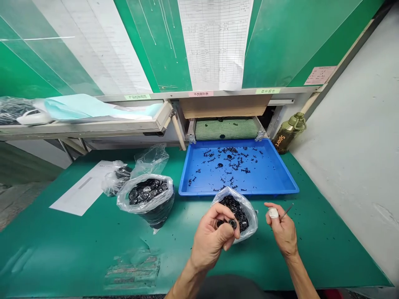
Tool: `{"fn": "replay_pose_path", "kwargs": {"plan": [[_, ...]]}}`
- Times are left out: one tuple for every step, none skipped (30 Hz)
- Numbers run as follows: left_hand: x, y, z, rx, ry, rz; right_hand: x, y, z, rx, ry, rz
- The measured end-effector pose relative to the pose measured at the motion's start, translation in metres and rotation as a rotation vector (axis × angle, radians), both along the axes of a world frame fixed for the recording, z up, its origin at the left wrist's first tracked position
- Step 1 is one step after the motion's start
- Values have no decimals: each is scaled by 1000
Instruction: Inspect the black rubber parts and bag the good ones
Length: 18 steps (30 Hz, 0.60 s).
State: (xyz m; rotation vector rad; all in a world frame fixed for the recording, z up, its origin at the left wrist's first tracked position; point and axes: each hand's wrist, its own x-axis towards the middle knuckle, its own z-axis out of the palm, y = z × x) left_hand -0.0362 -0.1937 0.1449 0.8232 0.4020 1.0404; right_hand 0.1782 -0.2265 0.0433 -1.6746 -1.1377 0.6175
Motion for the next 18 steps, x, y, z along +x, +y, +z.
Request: {"fn": "replay_pose_path", "kwargs": {"plan": [[-1,0,-1,-2,2,3,0,-1,-5,-2,-8,-3],[-1,0,-1,-3,5,5,1,-2,-11,-5,-17,-11],[-2,0,-1,-3,7,7,1,-3,-18,-10,-25,-24],[-2,1,-2,-2,9,6,2,-3,-26,-20,-29,-40],[-3,1,-2,-2,10,5,3,-4,-36,-35,-32,-56],[-3,1,-3,0,10,3,4,-4,-47,-53,-38,-70],[-3,1,-3,0,10,2,6,-4,-58,-71,-50,-77],[-3,2,-4,-2,12,1,7,-5,-69,-86,-69,-74],[-2,2,-5,-5,12,3,9,-5,-79,-100,-88,-64],[-2,2,-6,-11,12,7,11,-6,-87,-110,-103,-54],[-2,2,-7,-22,11,16,13,-7,-94,-120,-109,-52],[-2,2,-8,-39,8,27,15,-8,-99,-133,-104,-59],[-3,3,-10,-65,2,43,18,-10,-102,-150,-91,-74],[-6,4,-11,-98,-6,62,20,-11,-103,-171,-75,-96],[-10,6,-13,-141,-16,85,23,-13,-104,-200,-62,-108],[-16,8,-16,-193,-26,115,26,-13,-105,-231,-58,-108],[-24,11,-18,-248,-38,154,28,-13,-105,-264,-65,-98],[-34,14,-21,-300,-50,203,30,-13,-105,-296,-79,-79]]}}
